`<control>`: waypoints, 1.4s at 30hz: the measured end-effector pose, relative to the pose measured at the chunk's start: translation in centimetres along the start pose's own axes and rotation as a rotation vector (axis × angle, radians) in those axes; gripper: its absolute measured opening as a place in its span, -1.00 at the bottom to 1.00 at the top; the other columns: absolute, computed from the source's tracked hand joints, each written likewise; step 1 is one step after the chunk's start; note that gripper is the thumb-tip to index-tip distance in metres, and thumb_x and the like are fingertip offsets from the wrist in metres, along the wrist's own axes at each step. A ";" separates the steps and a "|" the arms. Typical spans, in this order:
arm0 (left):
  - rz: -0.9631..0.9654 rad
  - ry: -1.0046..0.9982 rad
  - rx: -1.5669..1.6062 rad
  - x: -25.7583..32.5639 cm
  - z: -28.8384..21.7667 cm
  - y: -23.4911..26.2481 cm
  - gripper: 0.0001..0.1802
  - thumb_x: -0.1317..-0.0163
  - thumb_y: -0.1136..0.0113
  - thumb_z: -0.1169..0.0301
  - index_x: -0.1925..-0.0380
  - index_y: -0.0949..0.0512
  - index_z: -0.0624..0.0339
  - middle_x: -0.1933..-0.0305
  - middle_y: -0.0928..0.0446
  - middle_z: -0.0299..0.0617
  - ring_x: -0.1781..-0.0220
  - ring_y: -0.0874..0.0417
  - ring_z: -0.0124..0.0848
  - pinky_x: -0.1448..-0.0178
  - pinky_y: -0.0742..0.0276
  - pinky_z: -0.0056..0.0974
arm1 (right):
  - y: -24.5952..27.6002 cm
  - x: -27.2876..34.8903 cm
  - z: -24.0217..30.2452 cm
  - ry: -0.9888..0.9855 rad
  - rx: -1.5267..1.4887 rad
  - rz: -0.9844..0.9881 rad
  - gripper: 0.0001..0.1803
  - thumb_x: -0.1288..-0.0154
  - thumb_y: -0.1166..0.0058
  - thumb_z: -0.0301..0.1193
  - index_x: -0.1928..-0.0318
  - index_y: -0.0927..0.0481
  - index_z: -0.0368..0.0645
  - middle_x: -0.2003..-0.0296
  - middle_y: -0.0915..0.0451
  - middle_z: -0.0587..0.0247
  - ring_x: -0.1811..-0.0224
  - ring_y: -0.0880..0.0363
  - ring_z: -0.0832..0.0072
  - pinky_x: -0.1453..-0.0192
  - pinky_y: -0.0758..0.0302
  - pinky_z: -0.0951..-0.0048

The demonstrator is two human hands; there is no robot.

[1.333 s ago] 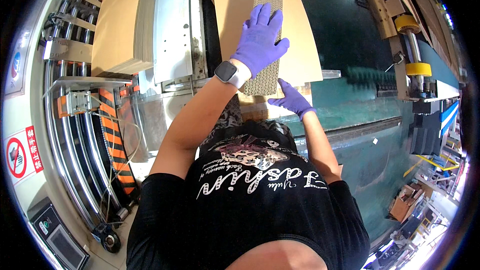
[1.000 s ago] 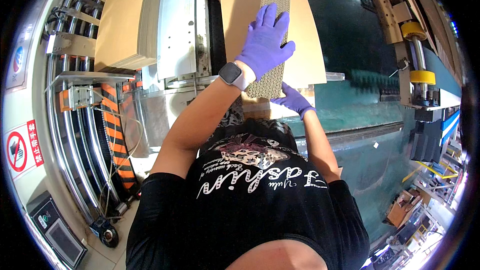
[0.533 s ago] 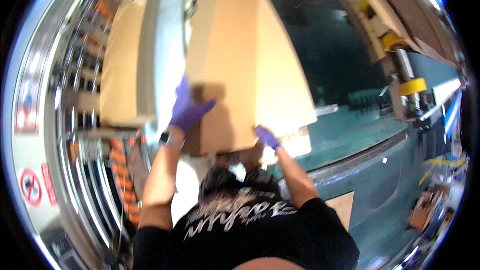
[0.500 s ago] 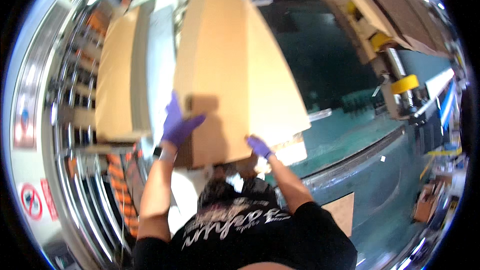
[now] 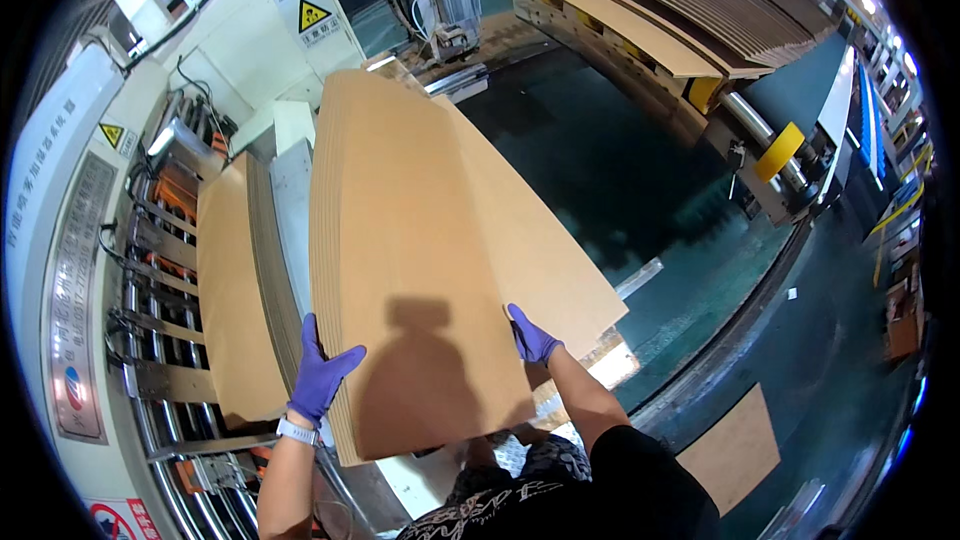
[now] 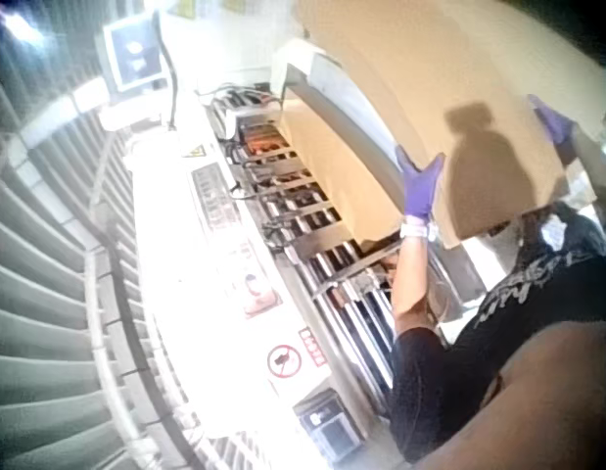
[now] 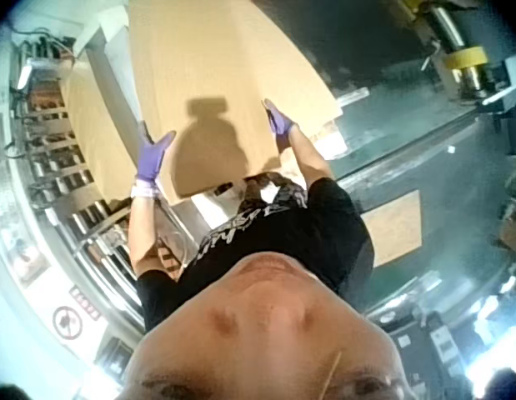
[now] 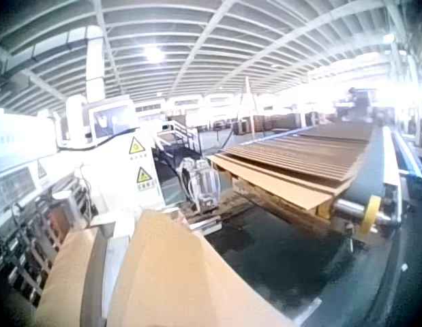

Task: The person stacks large sheets of corrugated cardboard on a metal conveyor table in a factory setting. They repeatedly pick up individual sheets, align them, and place them into a growing pile, occasionally adjusting the stack to ensure it remains even.

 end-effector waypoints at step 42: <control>-0.071 0.496 0.409 7.6 30.7 -16.2 -0.63 -0.39 -0.03 0.34 -0.11 -0.39 0.30 -0.01 -0.52 -0.18 -0.02 -0.54 -0.46 -0.24 -0.41 -0.20 | 11.4 10.8 16.3 0.186 0.850 -0.672 -0.16 -0.15 -0.24 0.07 -0.16 -0.42 -0.44 -0.02 -0.55 0.09 -0.06 -0.46 0.43 -0.16 -0.39 0.40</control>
Point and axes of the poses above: each hand's wrist, its own x-axis away from the middle knuckle, its own y-axis out of the back of the hand, z = x × y, the point moved 10 cm from there along -x, towards the middle knuckle
